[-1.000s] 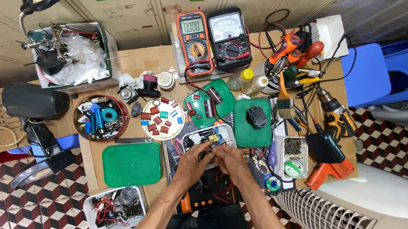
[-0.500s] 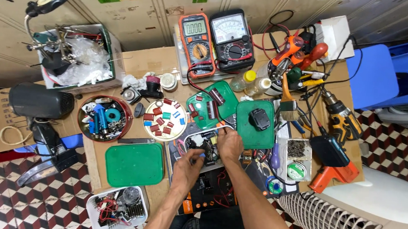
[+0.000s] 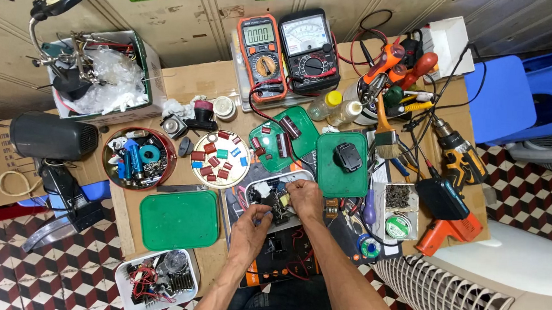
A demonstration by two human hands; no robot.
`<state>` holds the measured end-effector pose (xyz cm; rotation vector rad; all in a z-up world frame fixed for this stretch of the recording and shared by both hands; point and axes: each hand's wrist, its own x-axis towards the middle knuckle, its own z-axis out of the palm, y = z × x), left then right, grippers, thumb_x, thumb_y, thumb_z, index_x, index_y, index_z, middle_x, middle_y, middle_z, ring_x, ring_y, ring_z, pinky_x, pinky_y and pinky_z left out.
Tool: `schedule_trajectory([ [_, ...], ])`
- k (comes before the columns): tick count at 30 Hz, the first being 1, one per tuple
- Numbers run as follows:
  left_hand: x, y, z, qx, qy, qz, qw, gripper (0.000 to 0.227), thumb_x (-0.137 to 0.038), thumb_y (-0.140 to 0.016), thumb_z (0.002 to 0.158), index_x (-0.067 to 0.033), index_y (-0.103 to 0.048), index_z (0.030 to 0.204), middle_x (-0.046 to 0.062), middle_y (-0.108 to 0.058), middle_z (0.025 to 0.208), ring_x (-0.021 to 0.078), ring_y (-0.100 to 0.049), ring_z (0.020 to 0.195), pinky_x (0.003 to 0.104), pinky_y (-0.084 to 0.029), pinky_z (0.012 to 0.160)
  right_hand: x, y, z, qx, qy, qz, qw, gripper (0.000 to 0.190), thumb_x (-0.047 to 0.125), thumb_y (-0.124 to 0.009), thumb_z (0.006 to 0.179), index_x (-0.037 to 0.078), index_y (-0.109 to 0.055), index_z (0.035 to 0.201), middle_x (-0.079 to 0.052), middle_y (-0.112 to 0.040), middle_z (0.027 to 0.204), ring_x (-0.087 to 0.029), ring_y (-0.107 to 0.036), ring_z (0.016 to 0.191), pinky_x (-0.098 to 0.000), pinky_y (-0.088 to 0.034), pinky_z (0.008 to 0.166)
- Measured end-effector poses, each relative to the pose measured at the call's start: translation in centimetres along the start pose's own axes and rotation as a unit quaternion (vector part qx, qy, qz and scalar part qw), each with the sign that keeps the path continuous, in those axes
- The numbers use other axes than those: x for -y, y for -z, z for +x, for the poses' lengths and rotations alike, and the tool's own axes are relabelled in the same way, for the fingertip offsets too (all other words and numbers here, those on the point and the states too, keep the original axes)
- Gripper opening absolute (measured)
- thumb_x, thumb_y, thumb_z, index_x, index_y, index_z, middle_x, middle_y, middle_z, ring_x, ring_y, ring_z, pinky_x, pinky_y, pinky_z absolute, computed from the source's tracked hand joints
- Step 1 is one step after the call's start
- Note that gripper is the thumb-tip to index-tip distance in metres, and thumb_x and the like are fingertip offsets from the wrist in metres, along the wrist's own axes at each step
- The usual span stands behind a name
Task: The person sorts through various small electronic components and wires in a plastic container on a cluttered workbench. They use a multimeter to test a small blue component and then organize the items into different containers and green trays.
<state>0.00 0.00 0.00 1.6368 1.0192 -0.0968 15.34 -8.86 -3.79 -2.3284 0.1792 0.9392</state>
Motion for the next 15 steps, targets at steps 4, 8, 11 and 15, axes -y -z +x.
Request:
schedule_trajectory([
  [4, 0.7, -0.1, -0.3, -0.009, -0.014, 0.004, 1.000, 0.024, -0.022, -0.072, 0.090, -0.0084, -0.073, 0.110, 0.004, -0.076, 0.088, 0.0101, -0.068, 0.074, 0.029, -0.054, 0.066, -1.0, -0.7, 1.7, 0.023, -0.013, 0.015, 1.000, 0.028, 0.034, -0.070, 0.090, 0.009, -0.081, 0.085, -0.009, -0.072, 0.062, -0.020, -0.069, 0.057, -0.0368, -0.054, 0.061],
  [8, 1.1, 0.2, -0.9, 0.005, 0.027, 0.001, 1.000, 0.024, -0.021, -0.070, 0.092, -0.0081, -0.072, 0.112, 0.004, -0.073, 0.086, 0.0119, -0.061, 0.069, 0.030, -0.051, 0.062, 1.1, 0.1, 1.4, 0.087, -0.003, -0.054, 0.995, 0.042, 0.044, -0.076, 0.088, 0.003, -0.078, 0.083, -0.013, -0.075, 0.072, -0.024, -0.071, 0.066, -0.0398, -0.055, 0.067],
  [11, 0.6, 0.5, -1.0, 0.008, 0.047, -0.008, 0.999, 0.024, -0.021, -0.069, 0.093, -0.0079, -0.070, 0.113, 0.004, -0.072, 0.085, 0.0111, -0.060, 0.068, 0.030, -0.050, 0.060, 1.7, -0.1, 1.2, 0.091, -0.004, -0.145, 0.985, 0.034, 0.045, -0.078, 0.083, 0.012, -0.081, 0.090, -0.011, -0.078, 0.083, -0.024, -0.074, 0.078, -0.0398, -0.056, 0.075],
  [15, -0.6, 1.2, -1.1, 0.004, 0.054, -0.005, 0.999, 0.022, -0.022, -0.068, 0.094, -0.0078, -0.070, 0.112, 0.002, -0.072, 0.085, 0.0110, -0.061, 0.067, 0.031, -0.049, 0.059, 0.5, -0.6, 1.6, 0.065, 0.044, -0.178, 0.981, 0.026, 0.039, -0.076, 0.080, 0.021, -0.084, 0.096, -0.007, -0.079, 0.096, -0.026, -0.075, 0.090, -0.0401, -0.057, 0.082],
])
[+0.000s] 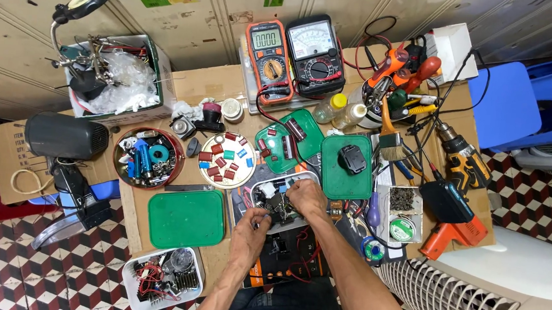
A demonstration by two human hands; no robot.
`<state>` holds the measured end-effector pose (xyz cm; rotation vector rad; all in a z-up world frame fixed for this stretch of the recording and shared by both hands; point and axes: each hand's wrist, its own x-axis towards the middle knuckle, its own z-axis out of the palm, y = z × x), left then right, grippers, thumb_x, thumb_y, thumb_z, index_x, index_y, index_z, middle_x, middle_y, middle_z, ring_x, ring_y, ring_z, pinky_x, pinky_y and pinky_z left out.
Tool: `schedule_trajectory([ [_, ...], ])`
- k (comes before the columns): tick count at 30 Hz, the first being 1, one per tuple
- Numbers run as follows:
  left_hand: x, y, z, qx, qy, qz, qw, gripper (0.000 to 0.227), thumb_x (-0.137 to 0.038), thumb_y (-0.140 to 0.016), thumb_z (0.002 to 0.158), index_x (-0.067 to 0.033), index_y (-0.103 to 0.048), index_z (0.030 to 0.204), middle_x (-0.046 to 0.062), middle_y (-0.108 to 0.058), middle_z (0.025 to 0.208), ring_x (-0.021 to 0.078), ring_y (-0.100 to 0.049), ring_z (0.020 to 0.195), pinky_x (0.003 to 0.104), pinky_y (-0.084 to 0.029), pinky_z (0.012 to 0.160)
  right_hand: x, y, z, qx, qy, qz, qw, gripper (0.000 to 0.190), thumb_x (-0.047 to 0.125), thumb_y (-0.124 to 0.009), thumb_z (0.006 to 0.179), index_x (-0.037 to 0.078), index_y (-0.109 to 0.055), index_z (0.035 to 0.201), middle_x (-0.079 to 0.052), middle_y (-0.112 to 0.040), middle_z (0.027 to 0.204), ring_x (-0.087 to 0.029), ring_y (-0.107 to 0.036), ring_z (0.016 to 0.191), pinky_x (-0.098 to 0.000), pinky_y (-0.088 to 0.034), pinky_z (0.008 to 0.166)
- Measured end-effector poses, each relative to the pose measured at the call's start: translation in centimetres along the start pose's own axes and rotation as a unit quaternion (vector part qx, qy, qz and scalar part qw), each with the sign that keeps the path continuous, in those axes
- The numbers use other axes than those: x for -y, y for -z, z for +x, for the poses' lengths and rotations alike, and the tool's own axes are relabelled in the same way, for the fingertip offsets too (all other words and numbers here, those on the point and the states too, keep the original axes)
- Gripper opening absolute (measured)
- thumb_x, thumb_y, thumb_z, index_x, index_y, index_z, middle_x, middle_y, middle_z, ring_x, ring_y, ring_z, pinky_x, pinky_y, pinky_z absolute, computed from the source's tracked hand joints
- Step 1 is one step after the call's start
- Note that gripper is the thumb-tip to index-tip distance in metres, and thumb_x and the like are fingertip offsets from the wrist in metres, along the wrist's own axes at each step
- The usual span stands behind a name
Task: The person sorts through various small electronic components and wires in a plastic container on a cluttered workbench. They use a multimeter to test a small blue component and then organize the items into different containers and green trays.
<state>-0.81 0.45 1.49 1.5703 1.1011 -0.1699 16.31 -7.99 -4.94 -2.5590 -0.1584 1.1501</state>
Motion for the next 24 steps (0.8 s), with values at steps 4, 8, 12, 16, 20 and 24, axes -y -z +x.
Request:
schedule_trajectory([
  [4, 0.6, 0.0, 0.5, -0.002, 0.000, 0.003, 1.000, 0.024, -0.022, -0.068, 0.093, -0.0090, -0.069, 0.113, 0.000, -0.073, 0.085, 0.0102, -0.063, 0.066, 0.030, -0.051, 0.059, 1.7, 0.9, -1.8, 0.001, -0.002, -0.038, 0.999, 0.030, 0.044, -0.075, 0.084, 0.021, -0.081, 0.102, -0.010, -0.077, 0.101, -0.029, -0.073, 0.095, -0.0427, -0.057, 0.086],
  [8, 2.0, -0.3, 0.7, -0.003, -0.028, -0.001, 1.000, 0.023, -0.022, -0.070, 0.093, -0.0071, -0.069, 0.110, 0.002, -0.073, 0.083, 0.0095, -0.061, 0.067, 0.030, -0.050, 0.059, 2.2, 0.0, -0.9, -0.030, 0.061, -0.097, 0.993, 0.033, 0.040, -0.074, 0.087, 0.011, -0.079, 0.102, -0.018, -0.076, 0.103, -0.036, -0.072, 0.098, -0.0480, -0.055, 0.088],
  [12, 1.1, -0.1, 0.0, 0.007, 0.005, -0.005, 1.000, 0.022, -0.021, -0.071, 0.093, -0.0081, -0.070, 0.111, 0.004, -0.072, 0.082, 0.0108, -0.057, 0.065, 0.030, -0.047, 0.057, 1.8, -0.9, 0.6, -0.043, 0.064, -0.103, 0.992, 0.033, 0.036, -0.075, 0.085, 0.007, -0.078, 0.101, -0.021, -0.074, 0.103, -0.038, -0.071, 0.099, -0.0490, -0.055, 0.087],
  [16, -0.3, -0.2, -0.2, 0.005, 0.004, 0.035, 0.999, 0.024, -0.022, -0.071, 0.092, -0.0093, -0.070, 0.111, 0.002, -0.074, 0.084, 0.0112, -0.060, 0.061, 0.031, -0.049, 0.058, 0.5, -1.9, 1.1, -0.029, 0.027, -0.049, 0.998, 0.027, 0.030, -0.073, 0.082, 0.010, -0.084, 0.097, -0.019, -0.076, 0.099, -0.037, -0.074, 0.097, -0.0451, -0.058, 0.088],
  [20, -0.1, -0.9, 0.4, 0.011, -0.072, 0.076, 0.994, 0.023, -0.020, -0.070, 0.091, -0.0091, -0.068, 0.112, 0.006, -0.077, 0.087, 0.0184, -0.068, 0.067, 0.034, -0.053, 0.062, 0.0, -1.3, -0.7, -0.061, 0.009, 0.040, 0.997, 0.026, 0.031, -0.077, 0.080, 0.012, -0.080, 0.098, -0.016, -0.074, 0.091, -0.034, -0.072, 0.089, -0.0438, -0.056, 0.080],
  [24, -2.7, -0.4, -0.6, 0.073, -0.169, 0.173, 0.967, 0.032, -0.013, -0.066, 0.089, -0.0112, -0.063, 0.120, 0.015, -0.076, 0.092, 0.0317, -0.074, 0.077, 0.043, -0.058, 0.067, -3.3, 0.5, -4.3, -0.056, 0.050, 0.479, 0.874, 0.022, 0.018, -0.080, 0.086, 0.005, -0.073, 0.102, -0.002, -0.064, 0.071, -0.010, -0.051, 0.061, -0.0271, -0.038, 0.053],
])
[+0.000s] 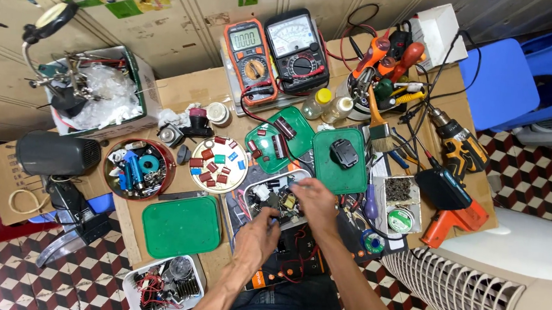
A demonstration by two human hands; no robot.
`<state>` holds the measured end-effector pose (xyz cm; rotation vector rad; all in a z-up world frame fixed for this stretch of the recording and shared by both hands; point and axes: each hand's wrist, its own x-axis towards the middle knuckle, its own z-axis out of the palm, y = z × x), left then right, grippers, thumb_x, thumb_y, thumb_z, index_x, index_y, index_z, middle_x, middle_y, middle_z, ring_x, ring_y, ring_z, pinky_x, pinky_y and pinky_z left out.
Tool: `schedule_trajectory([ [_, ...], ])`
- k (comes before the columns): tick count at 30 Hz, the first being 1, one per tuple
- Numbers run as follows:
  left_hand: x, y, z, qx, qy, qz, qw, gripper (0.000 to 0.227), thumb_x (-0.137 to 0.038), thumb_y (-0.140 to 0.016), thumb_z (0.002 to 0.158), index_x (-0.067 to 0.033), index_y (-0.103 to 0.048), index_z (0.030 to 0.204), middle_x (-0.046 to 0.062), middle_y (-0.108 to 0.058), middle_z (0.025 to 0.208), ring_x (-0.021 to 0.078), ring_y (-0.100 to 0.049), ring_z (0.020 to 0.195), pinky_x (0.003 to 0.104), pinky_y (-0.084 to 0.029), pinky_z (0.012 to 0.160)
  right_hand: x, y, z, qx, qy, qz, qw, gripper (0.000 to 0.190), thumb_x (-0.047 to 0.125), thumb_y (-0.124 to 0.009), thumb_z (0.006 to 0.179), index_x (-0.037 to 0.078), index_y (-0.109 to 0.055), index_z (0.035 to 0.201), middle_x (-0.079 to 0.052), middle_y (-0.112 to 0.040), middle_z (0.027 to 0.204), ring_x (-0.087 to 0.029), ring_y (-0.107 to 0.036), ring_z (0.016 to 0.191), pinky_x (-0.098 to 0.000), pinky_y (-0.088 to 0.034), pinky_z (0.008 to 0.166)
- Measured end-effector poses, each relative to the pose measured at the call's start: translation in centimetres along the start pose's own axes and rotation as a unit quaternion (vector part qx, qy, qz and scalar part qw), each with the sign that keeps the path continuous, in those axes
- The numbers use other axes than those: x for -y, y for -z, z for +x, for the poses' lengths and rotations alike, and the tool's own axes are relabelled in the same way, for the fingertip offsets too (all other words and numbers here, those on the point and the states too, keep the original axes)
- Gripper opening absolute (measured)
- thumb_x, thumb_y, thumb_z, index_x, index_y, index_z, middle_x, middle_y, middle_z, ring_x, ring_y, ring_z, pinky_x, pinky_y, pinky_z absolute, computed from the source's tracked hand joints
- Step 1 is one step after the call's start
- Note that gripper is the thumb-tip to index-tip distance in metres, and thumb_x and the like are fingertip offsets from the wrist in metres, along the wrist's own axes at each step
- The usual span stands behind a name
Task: The person sorts through various small electronic components and wires in a plastic container on a cluttered workbench. They use a multimeter to test a small blue component and then organize the items into different containers and green trays.
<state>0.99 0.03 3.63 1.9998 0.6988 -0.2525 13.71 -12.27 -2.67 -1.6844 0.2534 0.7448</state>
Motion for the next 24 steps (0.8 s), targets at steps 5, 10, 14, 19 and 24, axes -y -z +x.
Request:
schedule_trajectory([
  [5, -2.8, -1.6, 2.3, 0.120, -0.077, 0.149, 0.978, 0.052, -0.012, -0.060, 0.089, -0.0117, -0.050, 0.141, 0.018, -0.073, 0.097, 0.0349, -0.072, 0.073, 0.045, -0.059, 0.065, 0.9, 5.5, -4.4, -0.051, -0.021, 0.084, 0.995, 0.022, 0.012, -0.077, 0.087, 0.001, -0.070, 0.105, -0.003, -0.067, 0.078, -0.010, -0.059, 0.065, -0.0249, -0.044, 0.055],
  [10, -4.8, -2.1, 5.4, 0.256, -0.015, 0.326, 0.910, 0.066, -0.018, -0.053, 0.101, -0.0124, -0.027, 0.161, 0.018, -0.076, 0.090, 0.0291, -0.074, 0.073, 0.043, -0.058, 0.064, -0.2, 6.4, -5.2, -0.051, -0.034, 0.111, 0.992, 0.030, 0.006, -0.072, 0.087, -0.004, -0.061, 0.112, -0.009, -0.073, 0.085, -0.015, -0.069, 0.070, -0.0280, -0.053, 0.058],
  [14, -2.2, -2.4, 5.8, 0.222, -0.033, 0.411, 0.883, 0.074, -0.015, -0.060, 0.095, -0.0121, -0.027, 0.161, 0.018, -0.075, 0.093, 0.0281, -0.075, 0.074, 0.041, -0.061, 0.065, -2.2, 6.0, -5.4, -0.013, -0.073, 0.054, 0.996, 0.036, 0.008, -0.064, 0.091, -0.002, -0.064, 0.126, -0.008, -0.071, 0.084, -0.013, -0.063, 0.065, -0.0268, -0.050, 0.057],
  [19, -1.7, -1.3, 5.6, 0.187, -0.038, 0.376, 0.907, 0.072, -0.021, -0.066, 0.091, -0.0147, -0.035, 0.156, 0.016, -0.074, 0.092, 0.0304, -0.074, 0.076, 0.044, -0.059, 0.069, -2.4, 4.3, -5.2, 0.033, -0.088, -0.047, 0.994, 0.041, 0.013, -0.063, 0.095, -0.002, -0.071, 0.132, -0.005, -0.064, 0.077, -0.010, -0.055, 0.061, -0.0260, -0.044, 0.054],
  [24, -2.6, -0.8, 7.0, 0.219, 0.041, 0.352, 0.909, 0.078, -0.027, -0.069, 0.090, -0.0133, -0.031, 0.157, 0.019, -0.073, 0.095, 0.0332, -0.072, 0.083, 0.045, -0.059, 0.077, 2.9, 1.8, -3.1, 0.109, -0.158, -0.232, 0.953, 0.067, 0.015, -0.062, 0.090, 0.014, -0.042, 0.154, -0.007, -0.064, 0.063, -0.012, -0.052, 0.046, -0.0291, -0.043, 0.045],
])
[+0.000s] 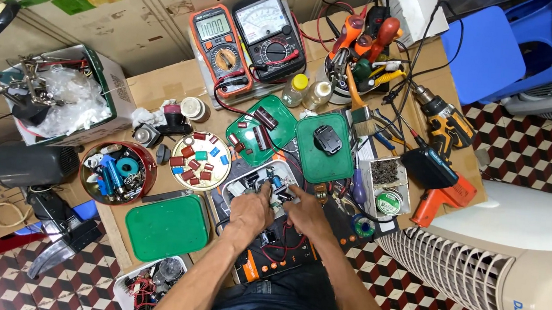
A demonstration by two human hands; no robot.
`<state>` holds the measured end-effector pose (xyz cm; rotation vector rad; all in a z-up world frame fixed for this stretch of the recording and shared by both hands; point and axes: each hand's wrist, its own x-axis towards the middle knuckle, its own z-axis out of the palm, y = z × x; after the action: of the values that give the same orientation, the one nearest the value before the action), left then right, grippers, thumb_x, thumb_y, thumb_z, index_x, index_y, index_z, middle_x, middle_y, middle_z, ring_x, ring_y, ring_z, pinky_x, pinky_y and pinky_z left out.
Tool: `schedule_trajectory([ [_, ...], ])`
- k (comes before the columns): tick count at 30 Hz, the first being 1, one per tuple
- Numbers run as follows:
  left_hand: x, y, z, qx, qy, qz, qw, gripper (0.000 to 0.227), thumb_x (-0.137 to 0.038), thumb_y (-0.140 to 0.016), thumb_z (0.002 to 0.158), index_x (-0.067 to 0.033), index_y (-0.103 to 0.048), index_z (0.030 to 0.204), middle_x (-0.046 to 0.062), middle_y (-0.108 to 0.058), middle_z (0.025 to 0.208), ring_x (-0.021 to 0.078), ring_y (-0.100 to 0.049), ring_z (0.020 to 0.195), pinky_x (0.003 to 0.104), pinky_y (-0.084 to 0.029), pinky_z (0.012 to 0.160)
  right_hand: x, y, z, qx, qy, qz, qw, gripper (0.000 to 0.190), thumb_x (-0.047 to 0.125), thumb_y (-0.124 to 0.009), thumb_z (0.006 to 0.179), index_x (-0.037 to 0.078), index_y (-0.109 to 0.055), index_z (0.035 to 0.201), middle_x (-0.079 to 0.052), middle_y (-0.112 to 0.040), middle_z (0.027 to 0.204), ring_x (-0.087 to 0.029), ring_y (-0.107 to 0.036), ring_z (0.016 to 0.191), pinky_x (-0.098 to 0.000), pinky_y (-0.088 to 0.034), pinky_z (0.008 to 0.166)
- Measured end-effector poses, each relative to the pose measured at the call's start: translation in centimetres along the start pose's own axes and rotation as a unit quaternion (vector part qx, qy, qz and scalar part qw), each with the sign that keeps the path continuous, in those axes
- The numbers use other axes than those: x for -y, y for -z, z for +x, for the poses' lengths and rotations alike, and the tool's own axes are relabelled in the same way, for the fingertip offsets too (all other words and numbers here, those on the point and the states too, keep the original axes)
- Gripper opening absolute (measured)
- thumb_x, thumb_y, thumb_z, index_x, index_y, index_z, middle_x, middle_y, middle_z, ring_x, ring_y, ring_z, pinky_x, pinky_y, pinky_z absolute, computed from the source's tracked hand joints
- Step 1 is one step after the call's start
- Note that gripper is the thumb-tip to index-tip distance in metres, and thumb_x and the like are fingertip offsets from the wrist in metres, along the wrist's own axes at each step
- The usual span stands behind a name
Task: The person sorts through various small electronic components and wires in a plastic container on a cluttered workbench. They use a multimeter to test a small blue component and then organize the items into different containers and green trays.
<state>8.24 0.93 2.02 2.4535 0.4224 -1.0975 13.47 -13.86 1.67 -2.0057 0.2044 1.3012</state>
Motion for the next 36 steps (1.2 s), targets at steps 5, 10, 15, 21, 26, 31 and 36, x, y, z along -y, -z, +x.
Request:
schedule_trajectory([
  [5, 1.4, 1.7, -2.6, -0.014, 0.012, -0.106, 0.994, 0.069, -0.020, -0.058, 0.094, -0.0173, -0.035, 0.159, 0.017, -0.076, 0.097, 0.0310, -0.075, 0.082, 0.043, -0.061, 0.080, 2.9, 1.0, -0.6, 0.082, -0.017, -0.069, 0.994, 0.070, 0.015, -0.061, 0.091, 0.017, -0.038, 0.158, -0.008, -0.064, 0.062, -0.013, -0.050, 0.041, -0.0305, -0.042, 0.039],
  [10, 5.9, -3.9, -3.6, -0.187, 0.007, -0.350, 0.918, 0.046, -0.025, -0.065, 0.094, -0.0124, -0.065, 0.137, 0.013, -0.073, 0.108, 0.0234, -0.073, 0.087, 0.038, -0.058, 0.082, 2.3, 0.7, -1.0, 0.083, 0.011, -0.111, 0.990, 0.078, 0.014, -0.060, 0.093, 0.019, -0.023, 0.161, -0.009, -0.066, 0.065, -0.015, -0.055, 0.043, -0.0301, -0.050, 0.041],
  [15, 8.7, -10.9, -6.3, -0.151, 0.133, -0.424, 0.883, 0.033, -0.027, -0.062, 0.095, -0.0091, -0.076, 0.119, 0.001, -0.081, 0.082, 0.0110, -0.075, 0.076, 0.028, -0.059, 0.075, -4.7, 2.2, -1.4, 0.021, 0.100, 0.151, 0.983, 0.040, 0.015, -0.057, 0.097, 0.005, -0.059, 0.136, -0.008, -0.067, 0.070, -0.013, -0.057, 0.047, -0.0275, -0.046, 0.040],
  [21, 5.2, -7.0, -6.1, -0.020, 0.215, -0.451, 0.866, 0.060, -0.027, -0.058, 0.099, -0.0154, -0.042, 0.156, 0.002, -0.078, 0.086, 0.0229, -0.049, 0.059, 0.040, -0.043, 0.057, -10.5, 2.4, -3.0, -0.033, 0.028, 0.226, 0.973, 0.029, 0.017, -0.058, 0.098, 0.001, -0.070, 0.119, -0.009, -0.071, 0.079, -0.013, -0.063, 0.060, -0.0273, -0.052, 0.054],
  [26, 6.7, -10.1, -0.5, -0.079, 0.103, -0.509, 0.851, 0.068, -0.024, -0.061, 0.097, -0.0109, -0.036, 0.159, 0.003, -0.083, 0.089, -0.0004, -0.055, 0.062, 0.020, -0.041, 0.059, -11.6, 0.8, -4.2, -0.022, 0.027, 0.269, 0.963, 0.030, 0.014, -0.062, 0.095, 0.003, -0.066, 0.122, -0.010, -0.074, 0.087, -0.015, -0.068, 0.067, -0.0276, -0.055, 0.059],
  [31, 4.5, -5.3, -4.0, -0.082, 0.087, -0.593, 0.796, 0.082, -0.020, -0.068, 0.093, -0.0068, -0.022, 0.160, 0.007, -0.082, 0.095, 0.0076, -0.051, 0.049, 0.022, -0.047, 0.050, -12.1, -0.3, -4.7, -0.017, 0.060, 0.350, 0.935, 0.031, 0.012, -0.066, 0.093, 0.001, -0.063, 0.122, -0.012, -0.075, 0.089, -0.016, -0.070, 0.070, -0.0277, -0.057, 0.061],
  [36, 7.0, -11.5, -6.2, -0.139, 0.034, -0.704, 0.696, 0.045, -0.029, -0.074, 0.093, 0.0083, -0.070, 0.118, 0.008, -0.083, 0.096, 0.0073, -0.052, 0.051, 0.023, -0.044, 0.048, -10.6, -1.2, -6.4, 0.002, 0.082, 0.367, 0.927, 0.029, 0.018, -0.067, 0.098, -0.003, -0.070, 0.117, -0.008, -0.072, 0.089, -0.012, -0.065, 0.070, -0.0247, -0.053, 0.062],
])
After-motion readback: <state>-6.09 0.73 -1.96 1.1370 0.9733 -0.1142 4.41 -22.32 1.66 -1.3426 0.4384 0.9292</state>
